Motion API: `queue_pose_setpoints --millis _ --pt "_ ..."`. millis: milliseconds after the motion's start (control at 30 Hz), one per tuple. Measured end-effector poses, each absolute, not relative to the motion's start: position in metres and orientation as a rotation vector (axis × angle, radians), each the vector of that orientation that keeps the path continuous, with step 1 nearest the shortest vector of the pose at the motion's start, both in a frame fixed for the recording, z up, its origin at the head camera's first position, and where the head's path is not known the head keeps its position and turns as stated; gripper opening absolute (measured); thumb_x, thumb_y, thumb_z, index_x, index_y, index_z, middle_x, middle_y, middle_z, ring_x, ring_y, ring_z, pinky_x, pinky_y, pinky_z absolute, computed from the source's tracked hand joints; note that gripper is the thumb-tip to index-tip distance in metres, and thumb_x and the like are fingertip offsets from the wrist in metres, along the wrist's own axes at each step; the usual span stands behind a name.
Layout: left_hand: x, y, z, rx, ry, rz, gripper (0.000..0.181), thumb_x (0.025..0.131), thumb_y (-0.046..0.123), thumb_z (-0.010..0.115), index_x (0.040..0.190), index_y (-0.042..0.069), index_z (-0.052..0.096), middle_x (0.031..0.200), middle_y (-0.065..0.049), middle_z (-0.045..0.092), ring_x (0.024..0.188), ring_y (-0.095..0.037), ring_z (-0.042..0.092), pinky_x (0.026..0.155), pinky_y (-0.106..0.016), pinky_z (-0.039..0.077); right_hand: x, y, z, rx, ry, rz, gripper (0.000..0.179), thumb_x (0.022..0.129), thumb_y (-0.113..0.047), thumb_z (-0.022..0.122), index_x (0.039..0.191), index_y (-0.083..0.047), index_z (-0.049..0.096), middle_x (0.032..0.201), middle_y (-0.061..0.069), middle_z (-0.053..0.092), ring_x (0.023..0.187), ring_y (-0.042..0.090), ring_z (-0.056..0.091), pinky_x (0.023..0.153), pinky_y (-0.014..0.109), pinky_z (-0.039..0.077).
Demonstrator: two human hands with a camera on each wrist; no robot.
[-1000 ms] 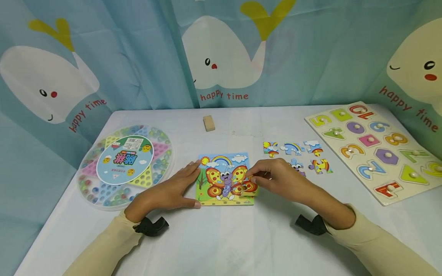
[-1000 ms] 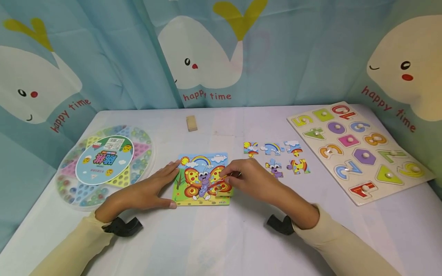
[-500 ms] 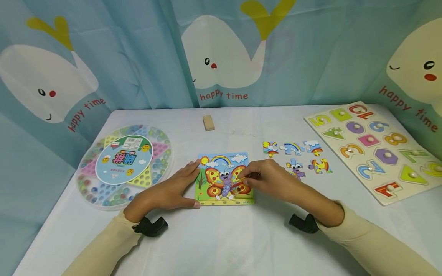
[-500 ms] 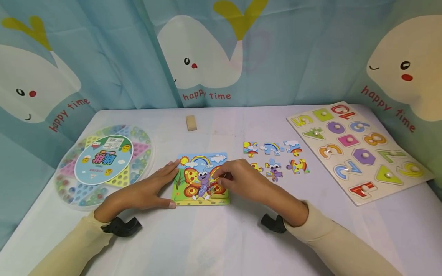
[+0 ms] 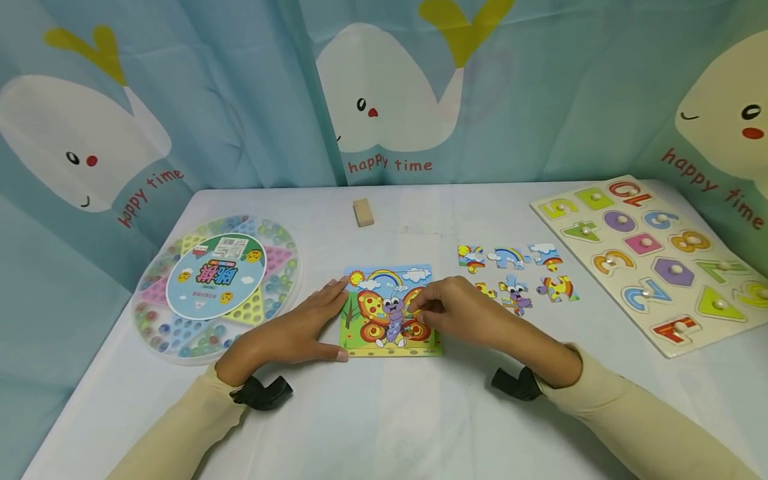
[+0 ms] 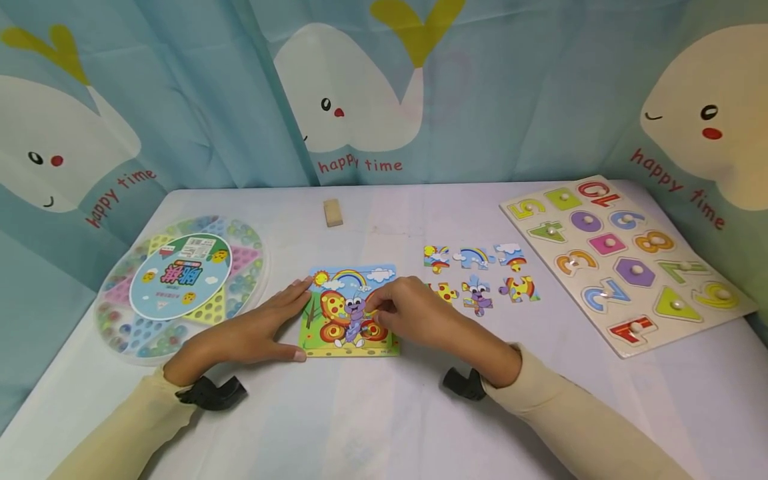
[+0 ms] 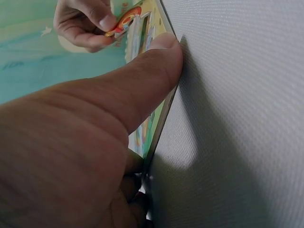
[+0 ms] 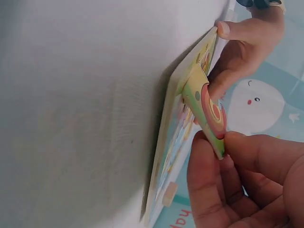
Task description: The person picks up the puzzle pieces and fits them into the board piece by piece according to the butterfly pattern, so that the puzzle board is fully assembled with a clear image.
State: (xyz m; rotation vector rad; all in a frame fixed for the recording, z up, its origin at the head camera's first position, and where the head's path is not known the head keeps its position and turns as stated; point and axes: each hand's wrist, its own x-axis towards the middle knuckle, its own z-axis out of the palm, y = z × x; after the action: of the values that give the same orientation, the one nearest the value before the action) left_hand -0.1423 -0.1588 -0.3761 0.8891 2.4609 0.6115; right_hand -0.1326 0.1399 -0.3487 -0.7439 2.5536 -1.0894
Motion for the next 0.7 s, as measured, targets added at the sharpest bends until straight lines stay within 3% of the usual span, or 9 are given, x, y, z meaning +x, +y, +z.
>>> queue_pose_setpoints --millis 467,700 --pt "-0.1423 -0.1587 -0.3763 0.895 2.458 0.613 0.100 0.085 0.047 0.073 0.155 0.006 0.015 0.163 0.001 -0.007 0.147 -0.021 -0.006 0.117 -0.044 0.009 -0.1394 0.1345 -0.3502 -0.665 2.498 -0.973 0.018 0.086 0.003 0.065 0.102 -0.003 0.072 0.075 -0.004 0.063 0.069 0.012 0.053 0.059 0.025 0.045" --pt "-0.1427 -0.1591 -0.3755 0.912 2.451 0.639 0.099 0.085 0.045 0.073 0.155 0.004 0.016 0.163 -0.002 -0.006 0.147 -0.024 -0.006 0.116 -0.047 0.009 -0.1381 0.1357 -0.3520 -0.686 2.571 -0.930 0.016 0.087 0.001 0.067 0.100 -0.005 0.073 0.088 -0.002 0.062 0.077 0.014 0.053 0.064 0.028 0.047"
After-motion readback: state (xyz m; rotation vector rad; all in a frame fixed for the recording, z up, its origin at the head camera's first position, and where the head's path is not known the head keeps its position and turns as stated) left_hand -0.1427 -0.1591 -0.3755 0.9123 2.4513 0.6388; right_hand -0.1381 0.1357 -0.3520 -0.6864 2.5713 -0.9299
